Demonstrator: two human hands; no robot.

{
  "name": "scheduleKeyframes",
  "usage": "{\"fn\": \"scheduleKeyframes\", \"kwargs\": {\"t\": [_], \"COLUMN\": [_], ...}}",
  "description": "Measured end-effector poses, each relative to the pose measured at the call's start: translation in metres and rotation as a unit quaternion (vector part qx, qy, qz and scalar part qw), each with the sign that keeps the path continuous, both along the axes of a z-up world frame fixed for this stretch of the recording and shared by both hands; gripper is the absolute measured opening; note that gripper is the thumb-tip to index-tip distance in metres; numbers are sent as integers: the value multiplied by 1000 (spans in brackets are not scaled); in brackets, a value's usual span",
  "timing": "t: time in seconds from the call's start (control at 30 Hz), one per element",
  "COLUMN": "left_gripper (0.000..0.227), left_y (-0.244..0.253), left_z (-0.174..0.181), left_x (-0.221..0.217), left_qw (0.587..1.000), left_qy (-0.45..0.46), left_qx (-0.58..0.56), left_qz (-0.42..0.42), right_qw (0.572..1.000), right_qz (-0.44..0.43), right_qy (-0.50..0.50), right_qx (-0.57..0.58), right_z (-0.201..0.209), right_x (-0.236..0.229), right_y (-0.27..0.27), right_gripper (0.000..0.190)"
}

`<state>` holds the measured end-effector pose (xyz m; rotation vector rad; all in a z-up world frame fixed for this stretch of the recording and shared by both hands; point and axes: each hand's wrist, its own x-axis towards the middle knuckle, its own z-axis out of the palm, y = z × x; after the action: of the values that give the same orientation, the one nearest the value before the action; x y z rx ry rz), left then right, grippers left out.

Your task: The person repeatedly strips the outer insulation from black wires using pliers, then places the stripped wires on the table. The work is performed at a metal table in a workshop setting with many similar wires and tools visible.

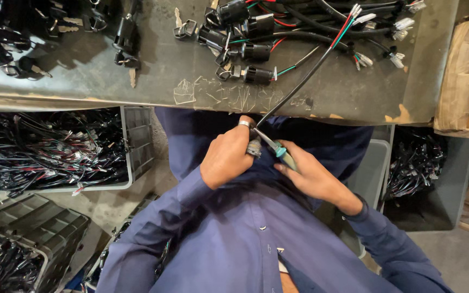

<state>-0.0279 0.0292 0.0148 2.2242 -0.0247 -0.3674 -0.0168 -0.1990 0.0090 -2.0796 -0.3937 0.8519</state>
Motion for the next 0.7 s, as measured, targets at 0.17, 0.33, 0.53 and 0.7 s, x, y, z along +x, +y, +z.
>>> {"fn": "scheduleKeyframes", "kwargs": {"t": [0.17,0.33,0.53,0.7], "left_gripper": [40,39,38,43], "left_y": [0,2,10,12], "left_z": [-1,-5,-2,9], "left_x": [1,3,8,-6], "left_qw": [1000,1000,981,884], "left_qy": [2,27,-12,157], "left_qx": [11,14,-186,-437], "left_qz": [4,0,-59,-61], "right_qw": [1000,997,987,954], "right_qz": [-12,-8,-65,29], "right_qy": [0,-74,-141,-228], "right_qx": [-26,-15,32,195], "right_z": [3,-15,-36,-46], "right_x": [-3,-4,-12,11], "right_y": [-3,-5,-9,-19], "right_gripper": [46,40,32,31]}}
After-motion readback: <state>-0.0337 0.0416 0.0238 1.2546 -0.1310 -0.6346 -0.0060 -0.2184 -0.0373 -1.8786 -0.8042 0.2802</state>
